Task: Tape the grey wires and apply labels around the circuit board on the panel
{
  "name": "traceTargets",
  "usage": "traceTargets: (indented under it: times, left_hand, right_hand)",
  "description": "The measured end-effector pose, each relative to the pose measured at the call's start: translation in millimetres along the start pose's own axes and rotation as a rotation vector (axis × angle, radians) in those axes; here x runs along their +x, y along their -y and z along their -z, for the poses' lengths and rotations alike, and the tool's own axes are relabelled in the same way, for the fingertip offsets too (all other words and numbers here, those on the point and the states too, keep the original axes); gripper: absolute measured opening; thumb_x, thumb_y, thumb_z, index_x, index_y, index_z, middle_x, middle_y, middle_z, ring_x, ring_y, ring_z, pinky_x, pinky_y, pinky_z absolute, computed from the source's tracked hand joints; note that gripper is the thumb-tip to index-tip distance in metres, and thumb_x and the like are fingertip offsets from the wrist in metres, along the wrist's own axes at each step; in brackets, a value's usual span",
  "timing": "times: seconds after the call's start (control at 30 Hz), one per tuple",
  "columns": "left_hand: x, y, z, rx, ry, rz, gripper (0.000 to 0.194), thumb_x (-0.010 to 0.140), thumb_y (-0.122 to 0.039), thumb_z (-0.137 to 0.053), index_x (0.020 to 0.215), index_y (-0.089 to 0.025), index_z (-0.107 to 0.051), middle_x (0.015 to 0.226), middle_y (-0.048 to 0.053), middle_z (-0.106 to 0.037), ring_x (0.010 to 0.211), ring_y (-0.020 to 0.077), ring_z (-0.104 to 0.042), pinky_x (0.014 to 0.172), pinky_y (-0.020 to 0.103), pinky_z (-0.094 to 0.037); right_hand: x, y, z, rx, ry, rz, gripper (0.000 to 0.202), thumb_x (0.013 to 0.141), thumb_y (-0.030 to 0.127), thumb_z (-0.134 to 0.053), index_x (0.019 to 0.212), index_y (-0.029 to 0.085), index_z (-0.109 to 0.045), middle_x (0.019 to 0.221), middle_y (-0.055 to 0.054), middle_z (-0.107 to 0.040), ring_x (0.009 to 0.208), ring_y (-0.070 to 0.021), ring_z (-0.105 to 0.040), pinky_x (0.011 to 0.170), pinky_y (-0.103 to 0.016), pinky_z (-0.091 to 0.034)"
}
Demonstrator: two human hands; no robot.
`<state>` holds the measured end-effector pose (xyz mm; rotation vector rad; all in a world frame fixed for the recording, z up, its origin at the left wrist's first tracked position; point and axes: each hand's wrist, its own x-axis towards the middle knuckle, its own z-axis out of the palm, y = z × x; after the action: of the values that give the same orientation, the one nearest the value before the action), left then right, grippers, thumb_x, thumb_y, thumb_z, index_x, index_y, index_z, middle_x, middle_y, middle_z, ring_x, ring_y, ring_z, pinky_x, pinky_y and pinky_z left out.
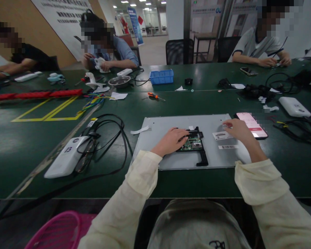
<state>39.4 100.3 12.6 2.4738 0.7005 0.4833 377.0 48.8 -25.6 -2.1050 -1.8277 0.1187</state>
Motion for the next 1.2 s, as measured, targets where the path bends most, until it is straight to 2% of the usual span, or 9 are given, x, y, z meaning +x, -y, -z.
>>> traceTargets:
  times: [0.17, 0.33, 0.5, 0.73, 0.83, 0.93, 1.03, 1.13, 1.2]
  left_hand:
    - [0, 1, -0.2, -0.004, 0.002, -0.001, 0.030, 0.091, -0.031, -0.046, 0.117, -0.027, -0.060, 0.125, 0.005, -0.061, 0.118, 0.0225, -0.052, 0.110, 0.043, -0.023]
    - [0, 2, -1.3, 0.040, 0.013, -0.011, 0.031, 0.092, -0.031, -0.043, 0.119, -0.026, -0.060, 0.125, 0.006, -0.061, 0.118, 0.0226, -0.053, 0.109, 0.043, -0.024]
    - [0, 2, -1.2, 0.021, 0.014, 0.002, 0.030, 0.091, -0.030, -0.046, 0.117, -0.027, -0.060, 0.125, 0.005, -0.061, 0.118, 0.0221, -0.052, 0.109, 0.043, -0.024]
    - [0, 2, -1.1, -0.044, -0.009, 0.007, 0.029, 0.090, -0.031, -0.048, 0.115, -0.027, -0.062, 0.124, 0.005, -0.062, 0.117, 0.0230, -0.053, 0.110, 0.043, -0.023]
    - [0, 2, -0.8, -0.065, -0.014, -0.004, 0.029, 0.090, -0.030, -0.049, 0.115, -0.027, -0.062, 0.123, 0.006, -0.062, 0.117, 0.0235, -0.053, 0.109, 0.043, -0.024]
    - [0, 1, 0.0, -0.071, -0.019, -0.017, 0.029, 0.090, -0.030, -0.048, 0.115, -0.026, -0.062, 0.122, 0.006, -0.062, 0.116, 0.0237, -0.054, 0.108, 0.043, -0.024]
    - [0, 0, 0.3, -0.053, -0.022, -0.016, 0.029, 0.090, -0.030, -0.048, 0.115, -0.027, -0.062, 0.122, 0.006, -0.062, 0.115, 0.0239, -0.054, 0.108, 0.044, -0.024]
    - [0, 0, 0.2, -0.002, -0.013, -0.019, 0.030, 0.091, -0.030, -0.046, 0.116, -0.026, -0.061, 0.122, 0.006, -0.062, 0.115, 0.0242, -0.054, 0.107, 0.044, -0.025]
    - [0, 0, 0.1, 0.052, 0.001, -0.027, 0.031, 0.092, -0.030, -0.044, 0.118, -0.025, -0.060, 0.123, 0.007, -0.062, 0.116, 0.0240, -0.054, 0.107, 0.045, -0.025]
  right_hand:
    - [-1, 1, 3, 0.052, 0.004, -0.027, 0.030, 0.075, 0.022, -0.058, 0.102, 0.017, -0.070, 0.088, -0.007, -0.071, 0.080, -0.0208, -0.066, 0.073, -0.032, -0.050]
    - [-3, -2, 6, 0.046, 0.003, -0.041, 0.030, 0.073, 0.024, -0.061, 0.101, 0.018, -0.071, 0.090, -0.009, -0.072, 0.080, -0.0225, -0.066, 0.072, -0.033, -0.050]
    - [-4, -6, 6, 0.086, 0.039, -0.087, 0.028, 0.070, 0.019, -0.060, 0.095, 0.019, -0.071, 0.082, -0.006, -0.072, 0.077, -0.0213, -0.066, 0.072, -0.034, -0.050]
    - [-5, 2, 11, 0.074, 0.027, -0.094, 0.020, 0.071, 0.019, -0.059, 0.086, 0.021, -0.072, 0.077, -0.004, -0.071, 0.073, -0.0215, -0.066, 0.071, -0.035, -0.049]
    - [-6, 8, 17, 0.161, 0.044, -0.101, 0.014, 0.073, 0.024, -0.061, 0.081, 0.021, -0.072, 0.081, -0.005, -0.072, 0.076, -0.0221, -0.066, 0.074, -0.036, -0.049]
    - [-8, 20, 22, 0.399, 0.163, -0.047, 0.016, 0.075, 0.032, -0.064, 0.084, 0.022, -0.072, 0.086, -0.004, -0.073, 0.079, -0.0213, -0.067, 0.076, -0.036, -0.050]
    - [-13, 40, 24, 0.627, 0.375, 0.025, 0.021, 0.074, 0.036, -0.066, 0.089, 0.022, -0.072, 0.090, -0.004, -0.073, 0.082, -0.0202, -0.067, 0.074, -0.034, -0.051]
    - [-18, 59, 22, 0.735, 0.543, 0.064, 0.024, 0.074, 0.035, -0.066, 0.092, 0.021, -0.071, 0.090, -0.005, -0.072, 0.081, -0.0183, -0.067, 0.072, -0.031, -0.051]
    - [-20, 67, 18, 0.778, 0.603, 0.069, 0.025, 0.073, 0.034, -0.067, 0.093, 0.020, -0.070, 0.088, -0.005, -0.072, 0.078, -0.0171, -0.066, 0.071, -0.030, -0.051]
